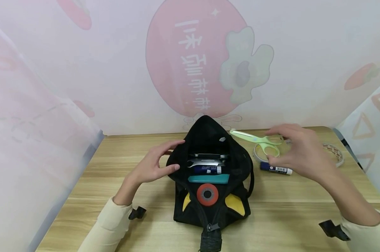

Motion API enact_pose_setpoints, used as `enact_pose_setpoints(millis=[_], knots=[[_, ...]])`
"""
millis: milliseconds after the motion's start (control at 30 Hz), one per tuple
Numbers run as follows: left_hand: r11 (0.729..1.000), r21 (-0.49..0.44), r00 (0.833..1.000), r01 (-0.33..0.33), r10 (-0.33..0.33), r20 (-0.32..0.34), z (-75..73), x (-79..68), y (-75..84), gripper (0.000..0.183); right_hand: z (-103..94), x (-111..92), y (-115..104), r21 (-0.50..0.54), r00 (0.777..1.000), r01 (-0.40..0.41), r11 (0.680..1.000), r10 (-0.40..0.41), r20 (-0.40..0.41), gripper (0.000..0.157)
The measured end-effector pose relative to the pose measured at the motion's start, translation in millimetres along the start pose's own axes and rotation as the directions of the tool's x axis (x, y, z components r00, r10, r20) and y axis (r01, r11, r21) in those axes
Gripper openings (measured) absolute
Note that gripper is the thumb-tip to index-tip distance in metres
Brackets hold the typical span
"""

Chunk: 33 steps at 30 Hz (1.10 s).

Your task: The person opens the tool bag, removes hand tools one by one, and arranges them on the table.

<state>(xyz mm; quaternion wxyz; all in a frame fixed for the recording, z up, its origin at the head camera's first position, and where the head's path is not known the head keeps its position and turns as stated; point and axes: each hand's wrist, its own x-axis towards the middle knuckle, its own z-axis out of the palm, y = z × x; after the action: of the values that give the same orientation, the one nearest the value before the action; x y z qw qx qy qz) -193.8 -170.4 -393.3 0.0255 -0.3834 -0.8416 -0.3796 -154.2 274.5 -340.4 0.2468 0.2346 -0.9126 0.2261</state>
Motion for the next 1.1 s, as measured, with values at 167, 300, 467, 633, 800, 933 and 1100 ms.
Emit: enact_pose_setpoints(millis=[167,300,467,633,800,933,1100], knots=[[1.0,-0.001,1.0,0.001,-0.001,0.003,-0.2,0.6,1.4,0.072,-4.1,-12.2,14.7,-0.045,1.0,-0.002,0.999,0.001,-0.017,0.064],[1.0,-0.001,1.0,0.009,-0.009,0.005,-1.4,0.3,1.9,0.072,-3.4,-22.1,25.2,-0.039,0.999,-0.002,0.999,0.001,-0.033,0.07],[1.0,-0.004,1.0,0.011,-0.011,0.005,-1.6,-0.3,2.1,0.072,-4.4,-36.4,36.1,-0.029,0.995,-0.099,0.995,0.099,0.014,0.07],[1.0,-0.005,1.0,0.013,-0.013,0.004,-0.3,0.1,1.5,0.072,-5.2,-50.8,44.3,-0.02,0.972,-0.203,0.979,0.203,0.119,0.064],[1.0,0.0,1.0,0.002,-0.002,0.002,-0.6,-0.5,1.4,0.071,1.5,-65.2,57.4,-0.036,0.969,-0.192,0.981,0.196,0.15,0.064],[1.0,-0.003,1.0,0.002,-0.002,0.003,-0.8,-0.8,1.2,0.071,13.8,-77.2,68.2,0.019,0.981,-0.129,0.991,0.125,0.151,0.061],[1.0,-0.011,1.0,0.012,-0.012,0.007,-0.4,-0.2,0.7,0.072,25.3,-91.7,79.2,0.068,0.982,-0.114,0.991,0.102,0.159,0.058]])
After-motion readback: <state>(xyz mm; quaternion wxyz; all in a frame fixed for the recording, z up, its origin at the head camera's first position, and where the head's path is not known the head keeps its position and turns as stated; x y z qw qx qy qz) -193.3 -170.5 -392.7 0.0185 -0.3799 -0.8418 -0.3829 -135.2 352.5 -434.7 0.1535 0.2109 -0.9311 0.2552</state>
